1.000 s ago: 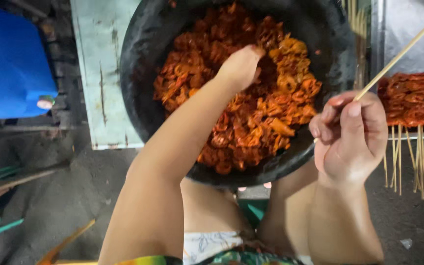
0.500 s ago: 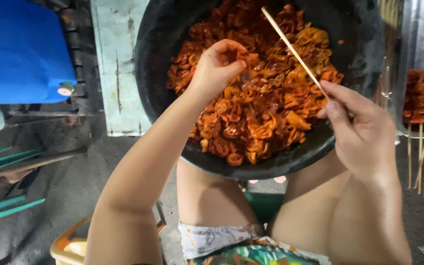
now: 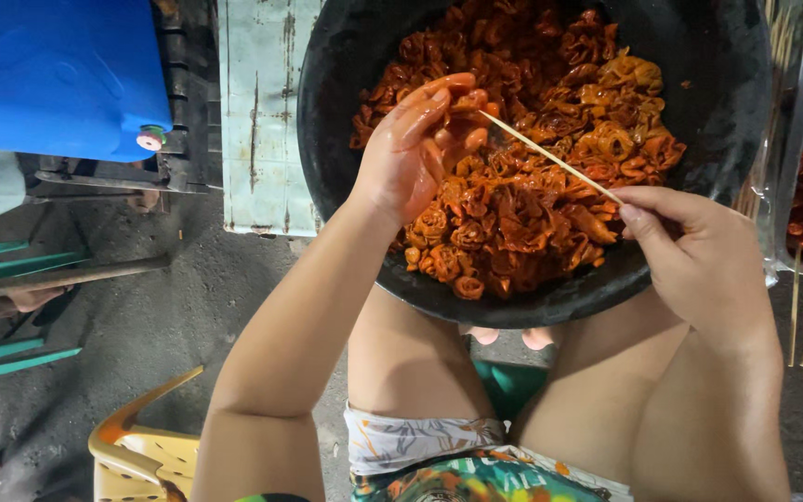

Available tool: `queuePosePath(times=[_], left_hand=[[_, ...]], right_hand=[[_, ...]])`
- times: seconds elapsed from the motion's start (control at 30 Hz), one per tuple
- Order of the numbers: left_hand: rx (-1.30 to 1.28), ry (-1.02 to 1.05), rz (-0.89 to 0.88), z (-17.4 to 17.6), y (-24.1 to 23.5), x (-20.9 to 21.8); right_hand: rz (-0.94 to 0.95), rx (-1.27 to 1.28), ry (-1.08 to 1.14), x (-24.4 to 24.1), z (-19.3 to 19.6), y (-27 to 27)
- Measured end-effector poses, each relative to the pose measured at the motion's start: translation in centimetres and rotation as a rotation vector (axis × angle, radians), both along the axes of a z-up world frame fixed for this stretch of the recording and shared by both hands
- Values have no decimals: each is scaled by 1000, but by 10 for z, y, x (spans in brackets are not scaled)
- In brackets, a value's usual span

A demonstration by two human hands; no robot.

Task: The person takes pieces of marinated meat from a bowl by hand and threads them onto wooden skewers, placing the finished skewers onto a metal tray.

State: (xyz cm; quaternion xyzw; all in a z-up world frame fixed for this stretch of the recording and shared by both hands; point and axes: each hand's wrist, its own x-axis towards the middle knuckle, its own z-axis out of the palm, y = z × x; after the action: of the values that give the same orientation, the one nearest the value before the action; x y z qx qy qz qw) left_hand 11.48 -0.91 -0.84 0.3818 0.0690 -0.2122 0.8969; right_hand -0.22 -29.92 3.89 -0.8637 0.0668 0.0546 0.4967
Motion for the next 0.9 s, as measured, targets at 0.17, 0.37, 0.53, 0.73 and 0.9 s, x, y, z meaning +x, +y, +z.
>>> queuePosePath(times=[0.17,0.37,0.53,0.73,0.9], left_hand=[[77,-85,-3,1,-3,1],[108,-67,173,-15,-12,4],[141,-92,225,-18,-19,5],[510,-265,253,-4,-29,-4],[686,-468,405,3,-45,-16]], right_hand=[[-19,-21,-10,0,-2,0],[-17,3,5,1,-4,2],[-11,16,21,1,-5,3],[19,-23,-36,2,-7,7],[-31,35,-46,0,-9,18]])
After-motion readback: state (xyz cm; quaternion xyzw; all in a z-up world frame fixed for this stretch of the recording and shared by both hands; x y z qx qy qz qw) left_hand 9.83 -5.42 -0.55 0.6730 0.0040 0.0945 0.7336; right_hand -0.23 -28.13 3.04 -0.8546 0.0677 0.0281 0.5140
